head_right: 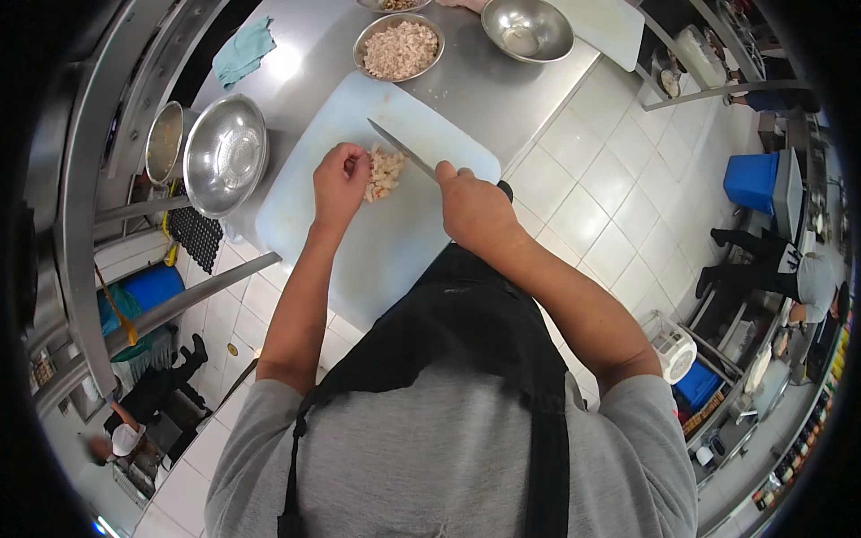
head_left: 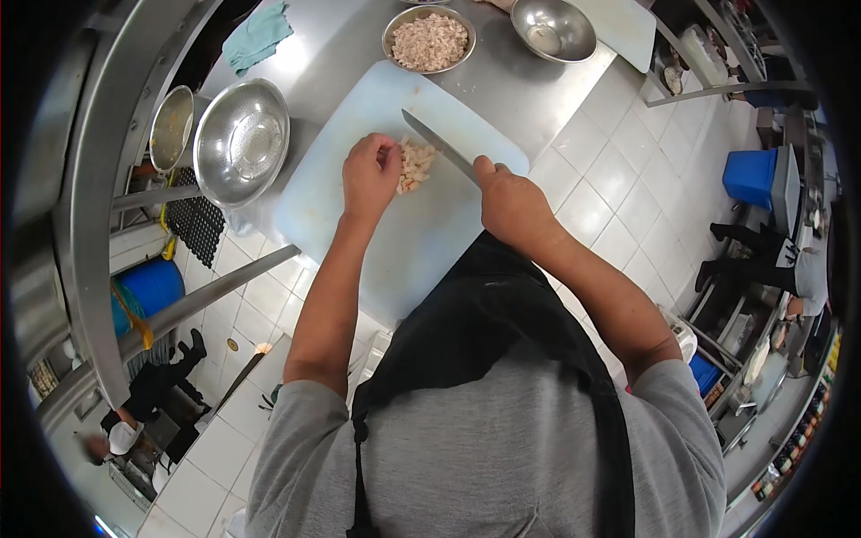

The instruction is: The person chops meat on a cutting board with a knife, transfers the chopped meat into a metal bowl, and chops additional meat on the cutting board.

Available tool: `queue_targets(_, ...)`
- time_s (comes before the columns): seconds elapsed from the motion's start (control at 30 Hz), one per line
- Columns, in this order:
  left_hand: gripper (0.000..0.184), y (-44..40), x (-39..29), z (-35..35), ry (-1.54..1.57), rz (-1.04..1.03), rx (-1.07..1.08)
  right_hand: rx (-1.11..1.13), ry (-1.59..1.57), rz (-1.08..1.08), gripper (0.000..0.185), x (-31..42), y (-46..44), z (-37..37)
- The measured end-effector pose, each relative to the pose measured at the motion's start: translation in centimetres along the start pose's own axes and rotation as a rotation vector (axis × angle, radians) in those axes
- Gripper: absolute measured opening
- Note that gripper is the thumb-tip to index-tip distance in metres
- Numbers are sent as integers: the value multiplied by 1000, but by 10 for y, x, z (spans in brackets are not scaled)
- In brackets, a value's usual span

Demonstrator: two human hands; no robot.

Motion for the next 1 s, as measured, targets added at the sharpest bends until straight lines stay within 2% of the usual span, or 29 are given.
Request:
queue_targets(0.03,13,-1,2,-1,38,59,9,-5,0,5,22,0,0,-1)
queue_targets(0.13,16,10,-47,4,-253,-285,-144,-16,12,16,21,1,0,4)
queue_targets(0.23,18,2,-51,-5,-292,-280,2,-14,44,35,21,8,6,16)
queue_targets(0.53,17,-10,-42,-11,-269,-122,117,-26,46,93,18,23,-5,20)
queue_targets(0.63,18,-6,-40,-9,-218,-148,69,-15,10,87,18,24,1,18)
queue_targets(0.73,20,-7,-38,-11,-242,-128,117,-35,-3,77,19,18,-4,4)
queue_targets(0.83,20,4,-65,-6,-311,-279,52,-9,13,59,20,18,-9,2)
queue_targets(1.0,22,5,-54,-18,-275,-327,108,3,55,58,20,21,-8,8)
Point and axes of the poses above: each hand's wrist, its own y-axis away from the middle knuckle, its own z-axis out of the back of the hand, x = y × z, the point moved 10 cm from there along -y, towards the middle knuckle, and after that the axes turned 13 degrees about x, right-handed, at the moved point
